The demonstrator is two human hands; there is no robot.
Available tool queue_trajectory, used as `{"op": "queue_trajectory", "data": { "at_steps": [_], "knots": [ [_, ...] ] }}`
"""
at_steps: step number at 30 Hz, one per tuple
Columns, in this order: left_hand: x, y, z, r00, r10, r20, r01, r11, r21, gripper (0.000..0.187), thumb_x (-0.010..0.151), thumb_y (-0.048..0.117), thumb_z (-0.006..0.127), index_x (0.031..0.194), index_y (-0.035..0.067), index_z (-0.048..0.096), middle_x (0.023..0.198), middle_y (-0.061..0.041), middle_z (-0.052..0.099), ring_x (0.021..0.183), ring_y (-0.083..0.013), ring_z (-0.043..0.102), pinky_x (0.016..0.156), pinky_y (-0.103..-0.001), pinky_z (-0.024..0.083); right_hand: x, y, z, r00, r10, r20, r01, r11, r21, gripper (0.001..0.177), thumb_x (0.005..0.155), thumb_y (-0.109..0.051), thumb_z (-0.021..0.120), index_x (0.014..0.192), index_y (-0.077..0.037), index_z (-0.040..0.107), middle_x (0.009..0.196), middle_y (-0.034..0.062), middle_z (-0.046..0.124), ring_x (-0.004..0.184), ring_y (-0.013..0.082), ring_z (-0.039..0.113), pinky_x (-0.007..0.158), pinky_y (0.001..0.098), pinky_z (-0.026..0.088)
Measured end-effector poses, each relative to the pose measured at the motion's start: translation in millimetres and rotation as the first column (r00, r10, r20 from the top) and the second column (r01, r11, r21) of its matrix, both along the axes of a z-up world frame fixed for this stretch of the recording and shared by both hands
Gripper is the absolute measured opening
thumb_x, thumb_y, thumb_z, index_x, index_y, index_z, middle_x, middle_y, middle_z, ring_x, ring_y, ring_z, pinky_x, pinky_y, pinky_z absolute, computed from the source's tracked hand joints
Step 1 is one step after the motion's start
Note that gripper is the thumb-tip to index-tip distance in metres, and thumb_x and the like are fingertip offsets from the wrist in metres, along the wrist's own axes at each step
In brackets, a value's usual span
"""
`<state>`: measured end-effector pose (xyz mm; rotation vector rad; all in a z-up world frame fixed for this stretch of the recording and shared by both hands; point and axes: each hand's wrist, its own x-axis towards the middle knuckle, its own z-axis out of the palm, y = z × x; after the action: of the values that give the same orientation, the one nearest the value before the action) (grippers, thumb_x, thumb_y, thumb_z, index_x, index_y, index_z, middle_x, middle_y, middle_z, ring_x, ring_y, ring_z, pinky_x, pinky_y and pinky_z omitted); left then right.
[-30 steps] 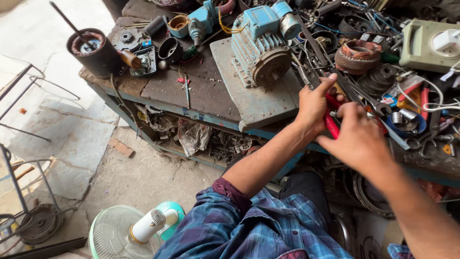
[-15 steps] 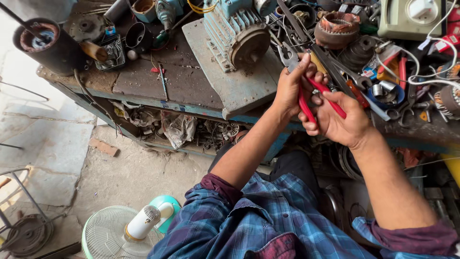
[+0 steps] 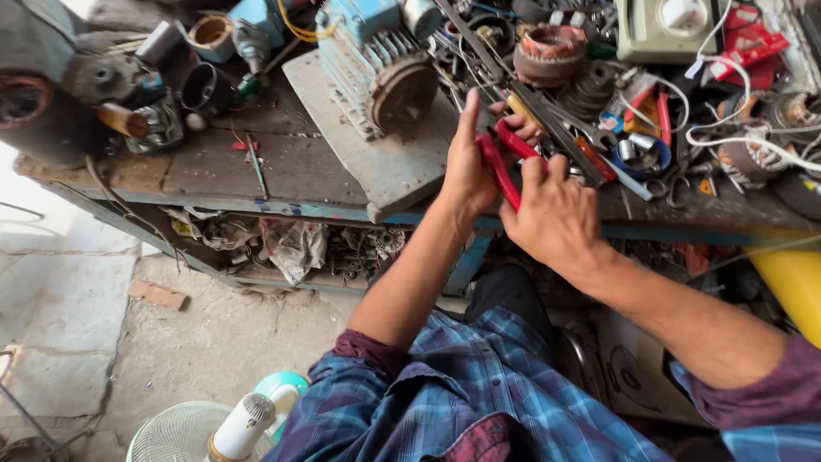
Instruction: The person uses red-handled pliers to repeatedly pull and adjust wires on a blue electric motor placed on a cluttered workbench. The hands reposition the motor and continue manipulating the wiring throughout the clip.
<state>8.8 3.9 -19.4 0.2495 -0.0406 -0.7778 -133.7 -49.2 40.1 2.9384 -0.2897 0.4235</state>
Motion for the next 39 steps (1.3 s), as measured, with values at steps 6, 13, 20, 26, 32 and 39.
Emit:
{"op": "queue_trajectory", "data": {
  "at_steps": [6,13,20,26,32,39],
  "knots": [
    [-2,-21,10,0.971,0.184,0.153,-0.195,0.979,0.061,0.037,0.098,0.034,0.072,0.088,0.002,0.056,0.072,-0.004,0.057,0.066,-0.0188,0.062,0.071,-0.044,0.063,-5,-21,13,0.999,-0.044,0.016,0.036,0.938,0.345,0.067,0.077,-0.043,0.079,0.116,0.001,0.046,0.094,0.0246,0.064,0.076,0.0418,0.068,0.065,0.0535,0.055],
    [-5,-29,8,0.967,0.21,0.146,-0.201,0.977,-0.074,0.036,0.101,0.036,0.068,0.086,0.008,0.052,0.073,-0.001,0.052,0.067,-0.0162,0.059,0.072,-0.041,0.061,11,-84,16,0.935,0.349,-0.067,0.257,-0.533,0.806,0.035,0.098,-0.045,0.052,0.091,-0.011,0.053,0.099,0.0247,0.071,0.09,0.0362,0.07,0.074,0.0482,0.056],
    [3,-35,-20,0.979,0.128,0.158,-0.079,0.955,-0.284,0.036,0.107,0.041,0.063,0.094,0.009,0.052,0.075,0.001,0.049,0.073,-0.0155,0.055,0.077,-0.038,0.055,13,-80,-1,0.949,0.309,-0.058,0.247,-0.621,0.744,0.044,0.107,-0.05,0.046,0.083,-0.014,0.049,0.095,0.0185,0.067,0.079,0.0257,0.062,0.067,0.0364,0.048],
    [2,-37,-14,0.968,0.15,0.204,-0.098,0.965,-0.244,0.054,0.099,0.056,0.063,0.117,0.006,0.057,0.088,-0.006,0.061,0.091,-0.0219,0.064,0.094,-0.044,0.056,6,-54,4,0.995,0.099,-0.031,0.007,0.227,0.974,0.043,0.105,-0.052,0.056,0.117,-0.011,0.062,0.094,0.019,0.062,0.072,0.0278,0.061,0.057,0.0376,0.045],
    [-13,1,5,0.991,0.063,0.117,-0.058,0.997,-0.042,0.062,0.089,0.063,0.06,0.117,0.009,0.057,0.094,-0.009,0.069,0.097,-0.0247,0.069,0.094,-0.045,0.056,-6,-11,-6,0.993,0.119,0.019,-0.119,0.992,0.036,0.044,0.1,-0.039,0.07,0.112,0.0,0.055,0.101,0.0255,0.058,0.07,0.0405,0.066,0.062,0.0511,0.055],
    [-8,-19,16,0.979,0.168,0.119,-0.17,0.985,0.008,0.037,0.098,0.039,0.07,0.086,0.009,0.052,0.071,0.0,0.048,0.065,-0.0171,0.053,0.067,-0.042,0.054,-10,-24,21,0.998,0.005,-0.056,0.019,0.911,0.412,0.061,0.08,-0.043,0.078,0.116,-0.002,0.05,0.098,0.0219,0.063,0.08,0.0349,0.067,0.068,0.0473,0.055]
  ]
}}
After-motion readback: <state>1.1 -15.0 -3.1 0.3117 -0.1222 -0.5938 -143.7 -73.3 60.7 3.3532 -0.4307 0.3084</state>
